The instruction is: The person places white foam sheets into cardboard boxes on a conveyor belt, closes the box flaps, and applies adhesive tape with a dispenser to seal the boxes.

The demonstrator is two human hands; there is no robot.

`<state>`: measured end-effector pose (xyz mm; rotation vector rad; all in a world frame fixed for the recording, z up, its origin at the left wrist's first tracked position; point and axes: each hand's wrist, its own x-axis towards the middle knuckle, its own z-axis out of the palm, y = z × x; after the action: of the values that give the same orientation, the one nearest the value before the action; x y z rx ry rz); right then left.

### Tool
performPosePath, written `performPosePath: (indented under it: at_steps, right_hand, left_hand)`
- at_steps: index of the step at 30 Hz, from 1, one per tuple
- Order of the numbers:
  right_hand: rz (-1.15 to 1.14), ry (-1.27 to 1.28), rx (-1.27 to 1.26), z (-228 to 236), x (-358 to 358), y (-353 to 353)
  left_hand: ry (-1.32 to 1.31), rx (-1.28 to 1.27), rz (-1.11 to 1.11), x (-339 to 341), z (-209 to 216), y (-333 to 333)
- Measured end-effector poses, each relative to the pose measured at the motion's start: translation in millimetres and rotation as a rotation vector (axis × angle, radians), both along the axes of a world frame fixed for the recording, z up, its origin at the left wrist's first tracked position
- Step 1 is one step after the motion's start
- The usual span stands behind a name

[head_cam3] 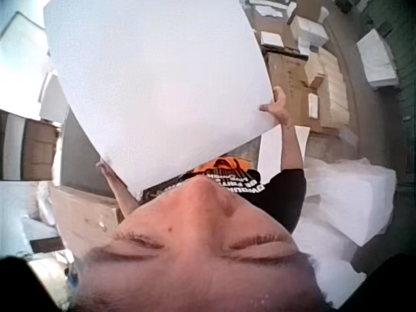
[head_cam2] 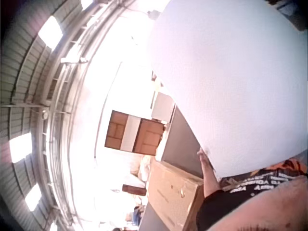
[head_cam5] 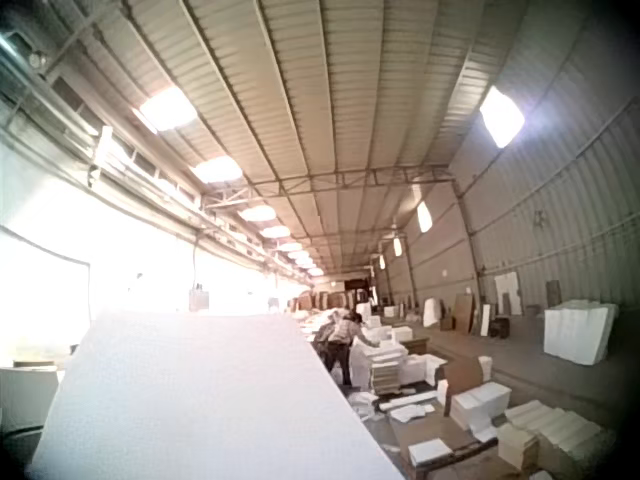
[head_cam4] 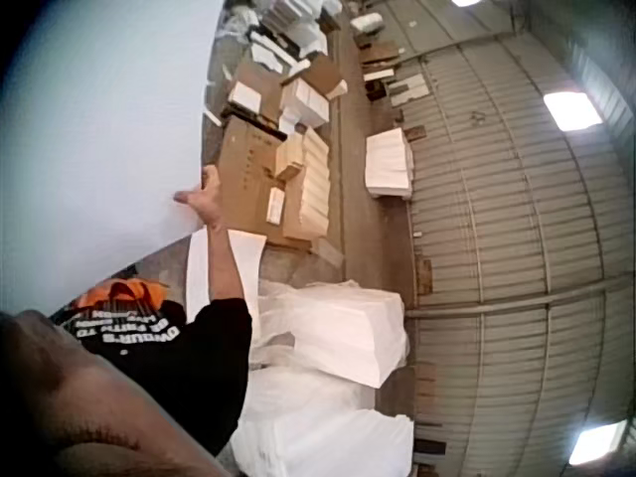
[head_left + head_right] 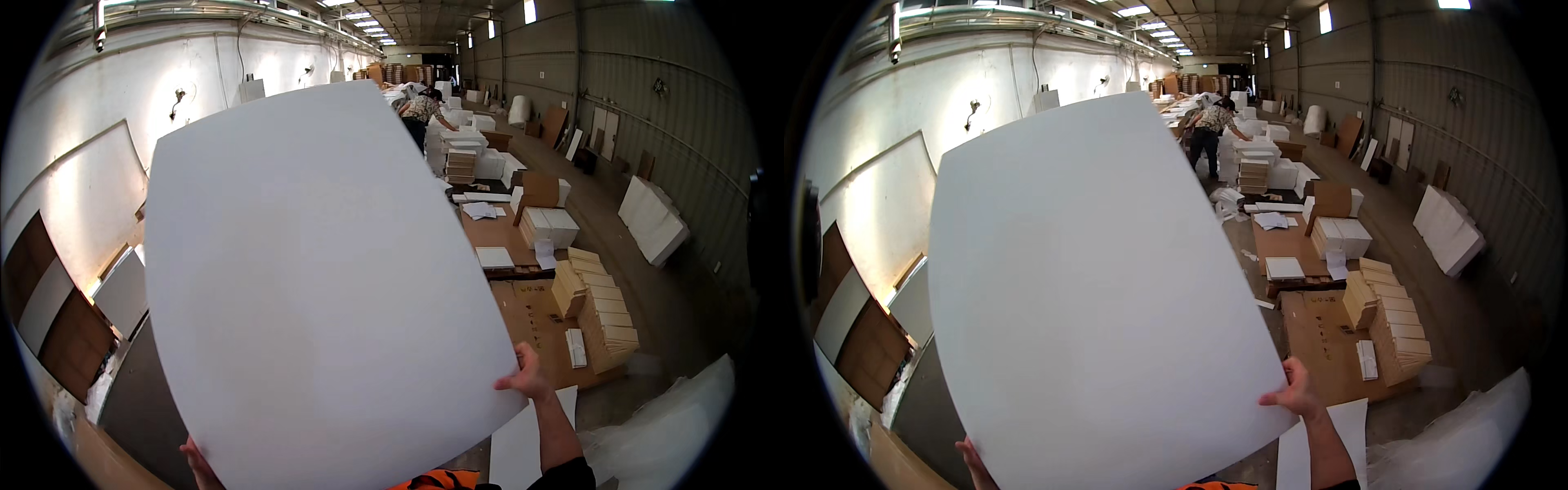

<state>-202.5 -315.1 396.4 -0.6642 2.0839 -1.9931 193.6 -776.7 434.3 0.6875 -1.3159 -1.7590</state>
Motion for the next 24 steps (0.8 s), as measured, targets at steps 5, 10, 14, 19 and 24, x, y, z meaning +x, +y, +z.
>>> performPosePath:
  at_steps: [5,10,14,19,24]
  right_hand:
    - [0.395,-0.172,-0.071,46,-113,-146]
    - [0.519,-0.061,-0.102,51,-217,-281]
    - [0.613,-0.057,-0.179,87,-285,-386]
    - [0.634,-0.072,-0.378,115,-360,-503]
    - [0.456,-0.088,-0.488,69,-400,-626]
  left_hand:
    - [0.008,-0.020,0.363,-27,36,-39]
    - [0.019,-0.054,0.533,-60,28,-95]
    - [0.037,-0.122,0.622,-63,24,-159]
    - [0.053,-0.265,0.892,-32,60,-197]
    - [0.077,-0.190,1.435,-79,103,-150]
